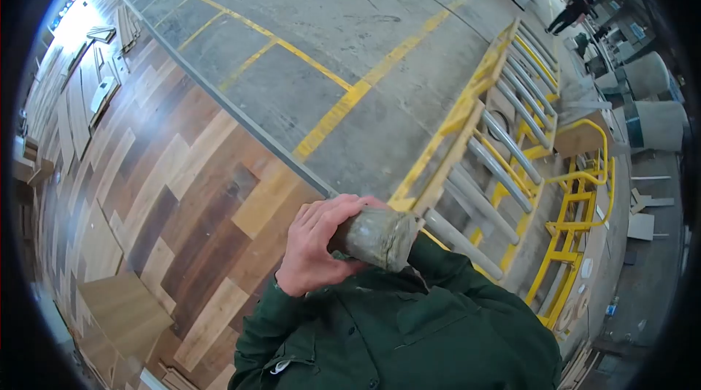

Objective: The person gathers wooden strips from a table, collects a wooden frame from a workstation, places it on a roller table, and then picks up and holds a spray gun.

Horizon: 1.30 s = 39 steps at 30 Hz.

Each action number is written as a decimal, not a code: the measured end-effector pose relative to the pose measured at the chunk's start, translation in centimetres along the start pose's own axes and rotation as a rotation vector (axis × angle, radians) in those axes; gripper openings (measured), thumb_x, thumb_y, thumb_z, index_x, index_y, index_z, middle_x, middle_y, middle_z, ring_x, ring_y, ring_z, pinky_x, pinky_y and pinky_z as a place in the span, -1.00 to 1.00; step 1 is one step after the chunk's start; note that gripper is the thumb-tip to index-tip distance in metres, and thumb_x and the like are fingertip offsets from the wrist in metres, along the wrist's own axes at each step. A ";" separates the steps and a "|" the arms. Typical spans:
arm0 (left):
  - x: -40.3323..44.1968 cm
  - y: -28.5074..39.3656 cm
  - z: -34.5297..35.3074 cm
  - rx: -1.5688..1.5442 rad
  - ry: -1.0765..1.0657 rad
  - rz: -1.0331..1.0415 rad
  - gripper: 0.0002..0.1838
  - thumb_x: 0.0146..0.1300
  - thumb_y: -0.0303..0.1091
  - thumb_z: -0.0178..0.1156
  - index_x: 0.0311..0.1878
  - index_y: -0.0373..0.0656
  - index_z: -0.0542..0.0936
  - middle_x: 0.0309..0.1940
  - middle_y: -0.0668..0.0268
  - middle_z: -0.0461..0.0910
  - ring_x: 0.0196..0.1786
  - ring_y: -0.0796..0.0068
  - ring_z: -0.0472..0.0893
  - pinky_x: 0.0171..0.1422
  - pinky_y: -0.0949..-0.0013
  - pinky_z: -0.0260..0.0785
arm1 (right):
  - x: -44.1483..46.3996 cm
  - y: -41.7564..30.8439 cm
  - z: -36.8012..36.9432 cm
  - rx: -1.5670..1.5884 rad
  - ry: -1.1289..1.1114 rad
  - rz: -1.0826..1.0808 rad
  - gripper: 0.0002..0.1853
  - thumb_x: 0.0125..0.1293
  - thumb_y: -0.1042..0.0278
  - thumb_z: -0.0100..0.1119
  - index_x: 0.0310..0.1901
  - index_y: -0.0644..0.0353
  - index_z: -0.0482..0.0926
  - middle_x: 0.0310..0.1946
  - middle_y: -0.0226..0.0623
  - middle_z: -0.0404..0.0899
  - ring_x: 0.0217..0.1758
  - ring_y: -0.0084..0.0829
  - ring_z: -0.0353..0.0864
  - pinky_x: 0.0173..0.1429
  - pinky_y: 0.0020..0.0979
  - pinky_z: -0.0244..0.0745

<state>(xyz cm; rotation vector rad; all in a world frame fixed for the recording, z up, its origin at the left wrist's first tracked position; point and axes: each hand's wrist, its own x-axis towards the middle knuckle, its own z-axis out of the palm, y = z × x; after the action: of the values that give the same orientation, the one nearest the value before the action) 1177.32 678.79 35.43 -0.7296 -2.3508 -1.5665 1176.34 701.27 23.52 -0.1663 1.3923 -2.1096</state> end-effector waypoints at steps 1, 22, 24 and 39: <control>1.1 -1.7 -3.2 0.014 0.010 -0.012 -0.11 -0.34 -0.40 0.64 0.22 -0.12 0.51 0.16 0.12 0.63 0.12 0.06 0.65 0.21 0.14 0.42 | 4.4 -0.6 1.1 -0.267 -0.044 -0.051 -0.52 0.15 0.33 0.38 0.15 0.10 0.60 0.20 -0.27 0.59 0.23 -0.19 0.55 0.34 -0.20 0.41; 8.4 -43.1 -76.2 0.141 0.425 -0.292 -0.20 -0.17 -0.29 0.55 0.26 -0.12 0.51 0.09 0.08 0.63 0.14 -0.05 0.61 0.21 0.09 0.46 | 87.5 -2.2 45.2 -1.701 -0.832 -0.587 -0.49 0.03 0.28 0.41 0.11 -0.02 0.62 0.09 -0.15 0.66 0.13 -0.03 0.65 0.11 -0.07 0.59; 10.5 -47.1 -81.3 0.160 0.441 -0.316 -0.13 -0.30 -0.25 0.60 0.23 -0.10 0.51 0.03 0.11 0.66 0.09 -0.04 0.63 0.16 0.11 0.48 | 94.5 -1.7 49.5 -1.641 -0.829 -0.619 -0.49 0.06 0.27 0.41 0.12 -0.01 0.61 0.09 -0.14 0.66 0.13 -0.04 0.65 0.12 -0.08 0.59; 24.9 -76.4 -122.8 0.133 0.776 -0.302 -0.13 -0.20 -0.36 0.62 0.28 -0.19 0.46 0.09 0.08 0.59 0.12 0.14 0.64 0.20 0.27 0.49 | 146.5 -9.8 76.4 -1.318 -1.199 -0.687 -0.53 0.25 0.22 0.39 0.19 0.03 0.56 0.08 -0.07 0.62 0.09 -0.11 0.66 0.17 -0.15 0.58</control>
<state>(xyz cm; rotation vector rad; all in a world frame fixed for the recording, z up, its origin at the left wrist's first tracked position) 1106.02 550.54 35.28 0.2564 -1.9757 -1.4174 1084.88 563.70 34.37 -2.1728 1.6416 -0.6228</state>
